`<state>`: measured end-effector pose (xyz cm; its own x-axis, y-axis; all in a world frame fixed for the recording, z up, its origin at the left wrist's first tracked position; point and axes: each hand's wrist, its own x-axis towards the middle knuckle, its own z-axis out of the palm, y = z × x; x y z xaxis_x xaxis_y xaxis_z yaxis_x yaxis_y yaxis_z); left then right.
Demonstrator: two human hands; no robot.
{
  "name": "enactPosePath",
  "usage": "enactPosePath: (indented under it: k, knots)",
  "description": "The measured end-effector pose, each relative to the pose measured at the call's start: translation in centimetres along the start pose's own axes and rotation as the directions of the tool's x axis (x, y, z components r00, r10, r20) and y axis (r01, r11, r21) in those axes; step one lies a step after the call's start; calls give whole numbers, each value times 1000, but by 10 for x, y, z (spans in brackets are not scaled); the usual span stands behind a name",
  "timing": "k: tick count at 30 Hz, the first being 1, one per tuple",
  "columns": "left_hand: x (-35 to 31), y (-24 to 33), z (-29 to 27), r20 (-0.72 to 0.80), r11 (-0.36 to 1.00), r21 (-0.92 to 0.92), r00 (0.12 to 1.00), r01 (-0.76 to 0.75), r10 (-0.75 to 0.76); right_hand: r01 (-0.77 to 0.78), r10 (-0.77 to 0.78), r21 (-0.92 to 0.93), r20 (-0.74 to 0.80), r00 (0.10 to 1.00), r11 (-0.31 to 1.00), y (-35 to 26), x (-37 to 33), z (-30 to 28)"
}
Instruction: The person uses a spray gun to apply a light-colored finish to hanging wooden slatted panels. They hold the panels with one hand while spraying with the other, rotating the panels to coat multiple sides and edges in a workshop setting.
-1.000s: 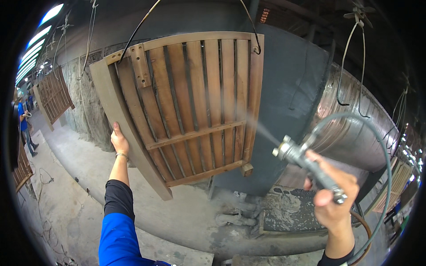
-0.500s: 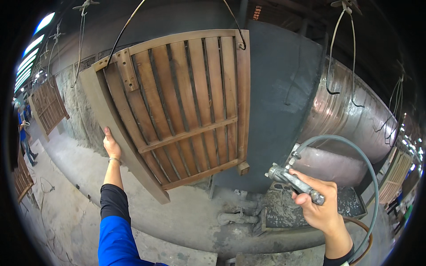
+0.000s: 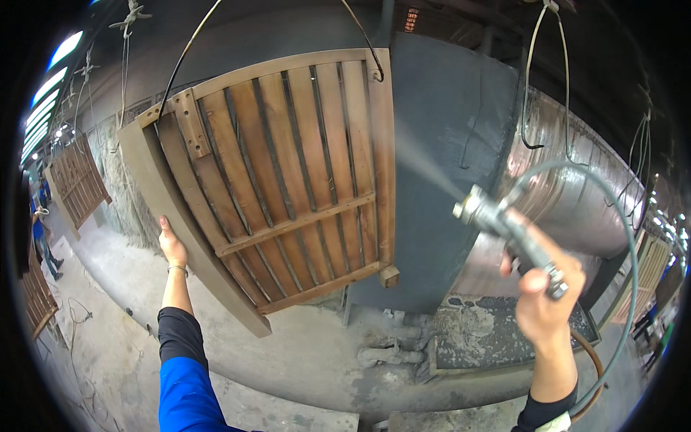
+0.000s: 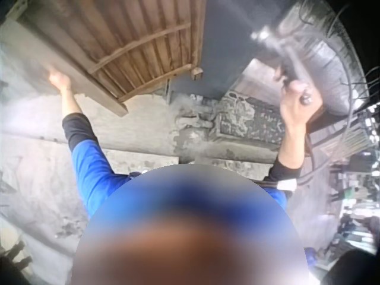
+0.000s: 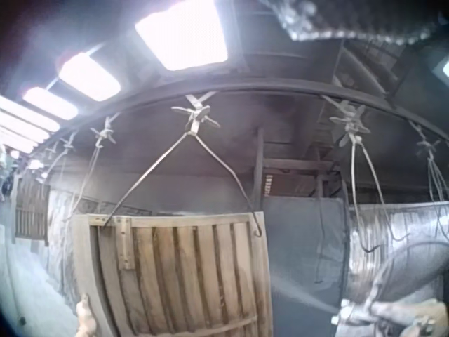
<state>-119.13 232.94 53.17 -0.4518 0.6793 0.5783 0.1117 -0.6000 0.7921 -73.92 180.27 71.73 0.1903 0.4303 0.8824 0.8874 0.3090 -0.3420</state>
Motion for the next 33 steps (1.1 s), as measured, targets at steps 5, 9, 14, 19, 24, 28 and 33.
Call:
enactPosePath:
  k: [5, 9, 14, 19, 24, 28, 33]
  knots:
    - [1, -2, 0, 14, 999, -51, 1000, -6, 6, -221, 198, 41, 311, 929, 974, 12, -37, -8]
    - [2, 0, -5, 43, 998, 40, 998, 43, -45, -196, 176, 54, 260, 949, 979, 12, -11, -12]
    - [-2, 5, -4, 24, 1000, -4, 1000, -18, 18, -13, 41, 258, -105, 994, 966, 10, 51, -3]
    - [-5, 7, -4, 25, 999, -27, 999, -27, 28, 12, 8, 96, -199, 980, 995, 25, 54, 1]
    - [2, -3, -7, 49, 999, -47, 999, -3, 5, -101, 87, 107, 127, 988, 989, 41, 2, -8]
    - [11, -12, -12, 40, 1000, -14, 999, 25, -24, -227, 196, 79, 286, 938, 971, 47, -20, -12]
    - [10, -19, -5, -60, 996, -54, 996, -70, 66, -116, 109, 74, 92, 990, 991, 44, 25, -15]
